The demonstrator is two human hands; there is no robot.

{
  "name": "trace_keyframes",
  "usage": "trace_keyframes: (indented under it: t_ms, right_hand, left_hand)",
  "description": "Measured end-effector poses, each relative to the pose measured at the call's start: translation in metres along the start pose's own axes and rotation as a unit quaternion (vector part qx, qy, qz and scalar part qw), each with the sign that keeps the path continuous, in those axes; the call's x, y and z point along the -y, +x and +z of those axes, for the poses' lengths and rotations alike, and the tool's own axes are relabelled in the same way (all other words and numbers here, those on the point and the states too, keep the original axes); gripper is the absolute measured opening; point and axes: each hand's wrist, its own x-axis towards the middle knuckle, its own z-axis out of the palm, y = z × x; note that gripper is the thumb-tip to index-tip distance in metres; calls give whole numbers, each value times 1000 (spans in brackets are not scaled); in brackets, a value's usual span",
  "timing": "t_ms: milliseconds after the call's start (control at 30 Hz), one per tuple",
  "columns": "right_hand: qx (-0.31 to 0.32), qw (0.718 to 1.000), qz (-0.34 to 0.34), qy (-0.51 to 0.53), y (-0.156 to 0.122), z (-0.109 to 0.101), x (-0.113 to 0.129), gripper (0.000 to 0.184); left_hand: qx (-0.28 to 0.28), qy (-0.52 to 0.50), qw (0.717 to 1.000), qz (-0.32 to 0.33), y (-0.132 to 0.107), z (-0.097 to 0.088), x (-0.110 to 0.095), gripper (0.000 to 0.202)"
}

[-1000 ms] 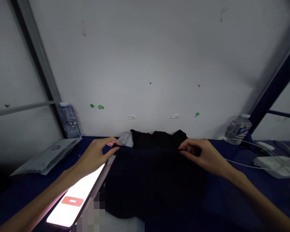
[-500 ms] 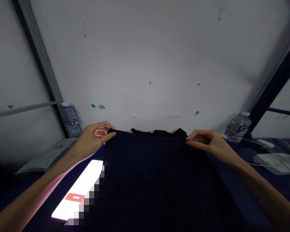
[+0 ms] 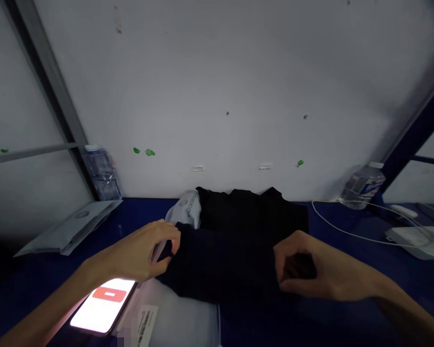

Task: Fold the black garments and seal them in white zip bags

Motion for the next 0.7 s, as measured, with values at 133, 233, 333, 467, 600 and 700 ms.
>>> trace_keyframes:
  t_ms: [133,233,333,467,600,700]
  right_hand:
    - [16,999,1,29,1,11,1,10]
    - [6,999,-28,18,4,19,3,6]
    - [-44,996,-76,-23,10,34,6,10]
    - [-67,989,-89,-98,21,64,1,17]
    - [-79,976,-75,-187,30,82,-13,32]
    - [-72,973,-88,-200,29,78,-15,14]
  left_hand:
    - [90,12,996,22,-1,0,-7,19]
    - [106,17,994,17,-3,-1,-13,18]
    - [114,14,993,5,-5,1,-16,16]
    - [120,15,993,-10,-8,5,-15,14]
    - [138,20,990,-26,-9,7,-13,17]
    - [146,26,989,-25,-9,9,-10,19]
